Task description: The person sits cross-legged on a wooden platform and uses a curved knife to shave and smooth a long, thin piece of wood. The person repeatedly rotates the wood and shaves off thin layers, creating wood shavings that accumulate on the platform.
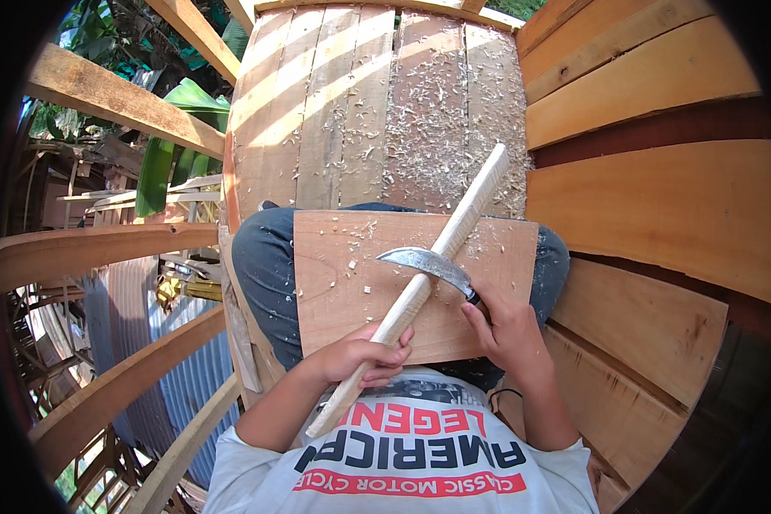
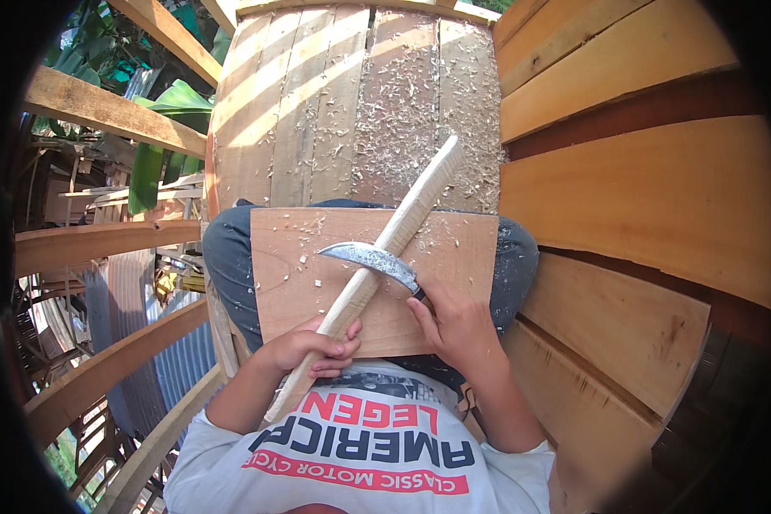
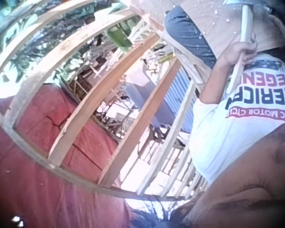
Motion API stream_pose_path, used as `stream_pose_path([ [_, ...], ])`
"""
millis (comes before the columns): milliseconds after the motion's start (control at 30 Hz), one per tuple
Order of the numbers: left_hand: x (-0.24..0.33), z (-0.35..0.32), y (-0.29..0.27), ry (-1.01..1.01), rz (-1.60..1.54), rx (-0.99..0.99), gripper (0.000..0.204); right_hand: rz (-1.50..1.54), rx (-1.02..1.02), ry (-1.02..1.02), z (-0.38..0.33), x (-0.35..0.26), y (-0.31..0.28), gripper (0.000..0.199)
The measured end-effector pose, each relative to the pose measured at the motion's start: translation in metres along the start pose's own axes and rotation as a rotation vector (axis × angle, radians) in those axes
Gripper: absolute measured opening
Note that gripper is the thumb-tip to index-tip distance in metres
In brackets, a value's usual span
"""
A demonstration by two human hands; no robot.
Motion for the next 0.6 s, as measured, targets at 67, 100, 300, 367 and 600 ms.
stream_pose_path([
  [67,0.002,-0.002,0.001,0.012,0.005,-0.001,0.023,-0.066,0.027,0.169,0.008,0.02,-0.002,0.024],
  [100,0.001,-0.002,0.001,0.004,0.002,0.003,0.025,-0.054,0.004,0.181,0.006,0.02,0.0,0.023],
  [300,0.002,-0.003,-0.001,-0.003,-0.004,0.014,0.028,-0.021,-0.091,0.011,0.003,-0.003,0.01,0.031],
  [367,0.002,-0.002,-0.002,0.021,0.031,0.027,0.027,-0.149,0.068,0.19,0.023,0.03,-0.008,0.034],
  [600,0.0,-0.003,-0.002,-0.024,-0.058,0.024,0.027,-0.133,0.011,0.05,0.023,0.016,0.006,0.035],
])
Point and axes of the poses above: each hand's wrist, its own z-axis towards the middle knuckle, its own y-axis out of the palm, x = y × z, the point moved 7 cm from there along z, towards the middle knuckle, and after that the axes turned 9 degrees about x, right-handed, at the moved point
